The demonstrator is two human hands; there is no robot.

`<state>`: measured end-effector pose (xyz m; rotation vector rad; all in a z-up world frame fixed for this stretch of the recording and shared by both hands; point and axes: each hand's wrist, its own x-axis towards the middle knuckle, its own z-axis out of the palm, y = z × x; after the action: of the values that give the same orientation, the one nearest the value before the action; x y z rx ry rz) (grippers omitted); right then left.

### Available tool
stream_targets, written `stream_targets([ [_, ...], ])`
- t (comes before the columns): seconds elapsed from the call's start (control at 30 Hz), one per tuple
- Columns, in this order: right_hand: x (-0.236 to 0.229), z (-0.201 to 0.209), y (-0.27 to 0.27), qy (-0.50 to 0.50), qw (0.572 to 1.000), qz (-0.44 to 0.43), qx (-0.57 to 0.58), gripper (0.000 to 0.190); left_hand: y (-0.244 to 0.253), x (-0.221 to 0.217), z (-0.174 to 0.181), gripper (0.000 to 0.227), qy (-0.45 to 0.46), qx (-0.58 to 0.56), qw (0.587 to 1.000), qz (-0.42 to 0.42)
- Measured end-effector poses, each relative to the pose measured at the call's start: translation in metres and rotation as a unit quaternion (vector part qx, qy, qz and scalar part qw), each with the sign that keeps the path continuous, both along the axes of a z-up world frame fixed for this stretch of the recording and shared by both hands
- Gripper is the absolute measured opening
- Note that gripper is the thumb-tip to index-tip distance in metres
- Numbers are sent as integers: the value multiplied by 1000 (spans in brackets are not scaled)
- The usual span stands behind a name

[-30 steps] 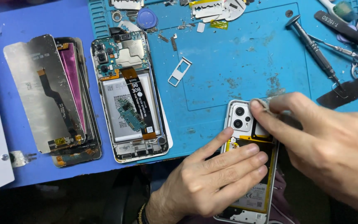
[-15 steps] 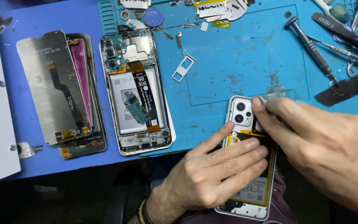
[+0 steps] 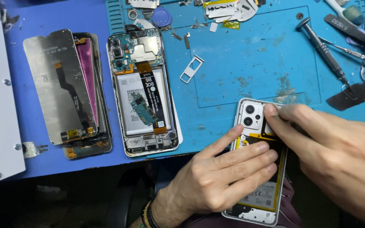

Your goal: Repairing and cleaning internal components of disassembled mobile phones.

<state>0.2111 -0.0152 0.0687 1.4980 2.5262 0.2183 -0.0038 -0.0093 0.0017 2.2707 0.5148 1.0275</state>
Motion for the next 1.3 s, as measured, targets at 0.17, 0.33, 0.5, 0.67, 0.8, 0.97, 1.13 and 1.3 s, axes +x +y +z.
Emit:
stream_targets([
  [0.17,-3,0,8,-1,1000,10,1,63,1,0,1,16,-1,-6,1000,-2],
  [0.33,3,-2,4,45,998,7,-32,71,2,-2,1,17,4,-3,1000,-2],
  [0.5,7,-3,-1,37,999,2,-32,72,1,1,0,17,8,4,1000,-2],
  [0.67,-2,3,14,-44,999,16,26,59,2,2,2,17,9,5,1000,-9],
  [0.8,32,-13,5,255,964,-72,27,63,2,1,7,18,24,1,1000,-14],
  [0.97,46,-20,-7,430,866,-254,-15,46,3,-1,19,29,56,13,998,-38],
  [1.13,50,-6,6,467,860,-207,24,21,-19,-13,23,33,93,60,994,-22],
  [1.3,71,-19,15,413,891,-191,-12,36,-50,-60,-45,37,198,-217,955,34],
])
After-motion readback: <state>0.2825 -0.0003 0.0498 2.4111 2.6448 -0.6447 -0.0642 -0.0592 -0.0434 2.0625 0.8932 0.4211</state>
